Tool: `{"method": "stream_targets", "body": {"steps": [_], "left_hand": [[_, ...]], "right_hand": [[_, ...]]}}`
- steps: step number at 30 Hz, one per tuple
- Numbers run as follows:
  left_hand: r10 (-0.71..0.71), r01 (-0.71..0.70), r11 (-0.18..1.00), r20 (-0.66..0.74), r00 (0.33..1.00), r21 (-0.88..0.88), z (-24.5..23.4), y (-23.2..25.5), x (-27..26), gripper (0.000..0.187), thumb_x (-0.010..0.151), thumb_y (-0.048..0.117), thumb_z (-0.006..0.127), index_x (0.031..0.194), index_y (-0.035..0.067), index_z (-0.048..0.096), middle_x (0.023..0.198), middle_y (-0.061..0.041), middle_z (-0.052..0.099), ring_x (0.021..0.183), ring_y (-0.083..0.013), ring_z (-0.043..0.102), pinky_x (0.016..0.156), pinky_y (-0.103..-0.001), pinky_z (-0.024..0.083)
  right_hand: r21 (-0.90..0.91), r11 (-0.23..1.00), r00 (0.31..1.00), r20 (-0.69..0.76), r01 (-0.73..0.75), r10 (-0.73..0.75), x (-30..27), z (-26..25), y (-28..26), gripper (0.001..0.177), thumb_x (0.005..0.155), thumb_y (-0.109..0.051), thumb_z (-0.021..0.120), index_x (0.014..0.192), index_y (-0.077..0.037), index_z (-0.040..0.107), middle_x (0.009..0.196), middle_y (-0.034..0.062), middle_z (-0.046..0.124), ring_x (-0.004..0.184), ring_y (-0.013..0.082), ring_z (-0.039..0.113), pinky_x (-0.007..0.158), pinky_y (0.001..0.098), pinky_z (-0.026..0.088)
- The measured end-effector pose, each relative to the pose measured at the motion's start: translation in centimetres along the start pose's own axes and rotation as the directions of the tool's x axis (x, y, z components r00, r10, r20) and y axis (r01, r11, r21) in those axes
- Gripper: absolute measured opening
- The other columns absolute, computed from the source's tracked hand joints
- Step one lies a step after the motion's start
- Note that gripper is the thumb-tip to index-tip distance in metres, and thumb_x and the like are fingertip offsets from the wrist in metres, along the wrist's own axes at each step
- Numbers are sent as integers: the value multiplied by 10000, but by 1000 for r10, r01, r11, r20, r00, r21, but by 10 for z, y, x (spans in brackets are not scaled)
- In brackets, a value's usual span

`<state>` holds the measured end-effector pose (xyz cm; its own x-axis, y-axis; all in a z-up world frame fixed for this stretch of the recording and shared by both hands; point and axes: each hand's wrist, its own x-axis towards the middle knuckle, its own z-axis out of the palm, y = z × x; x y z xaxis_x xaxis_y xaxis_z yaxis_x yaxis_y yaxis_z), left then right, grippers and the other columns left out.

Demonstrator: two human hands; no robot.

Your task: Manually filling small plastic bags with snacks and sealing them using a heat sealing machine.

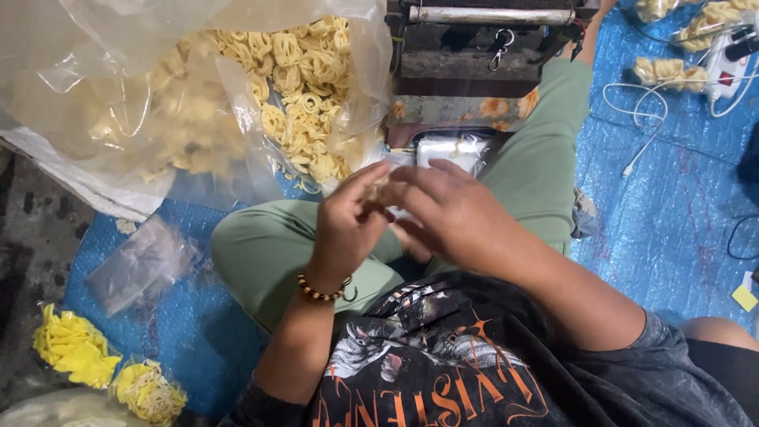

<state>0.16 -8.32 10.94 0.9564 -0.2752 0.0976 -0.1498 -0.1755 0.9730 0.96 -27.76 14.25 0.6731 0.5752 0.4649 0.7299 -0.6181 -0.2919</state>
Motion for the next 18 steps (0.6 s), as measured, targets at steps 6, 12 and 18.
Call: {"method": "stream_targets", "body": {"steps": [6,12,18], "left_hand": [[-222,249,915,120,968,-316,-6,14,1,615,867,-99,478,1472,5,507,1037,-242,760,821,-182,734,797,-336,652],[-34,33,999,72,997,17,-29,-9,12,903,849,458,768,1548,37,382,1536,-314,419,1058,-393,657,799,-473,552],[-249,380,861,370,895,-339,7,-98,-17,617,882,102,780,1411,-10,481,1209,-190,713,1089,-237,703,952,-385,569]], "right_hand": [[-82,991,995,0,102,-103,-13,28,10,271,929,-231,662,1159,-87,646,1189,159,671,1000,327,707,1056,630,436],[416,902,993,75,-114,91,-13,16,43,231,923,-113,672,1122,-21,601,948,202,639,856,477,678,800,573,547],[704,650,932,49,-287,358,-27,35,53,352,878,-80,817,1112,-8,565,1095,165,747,787,256,727,706,350,560]]}}
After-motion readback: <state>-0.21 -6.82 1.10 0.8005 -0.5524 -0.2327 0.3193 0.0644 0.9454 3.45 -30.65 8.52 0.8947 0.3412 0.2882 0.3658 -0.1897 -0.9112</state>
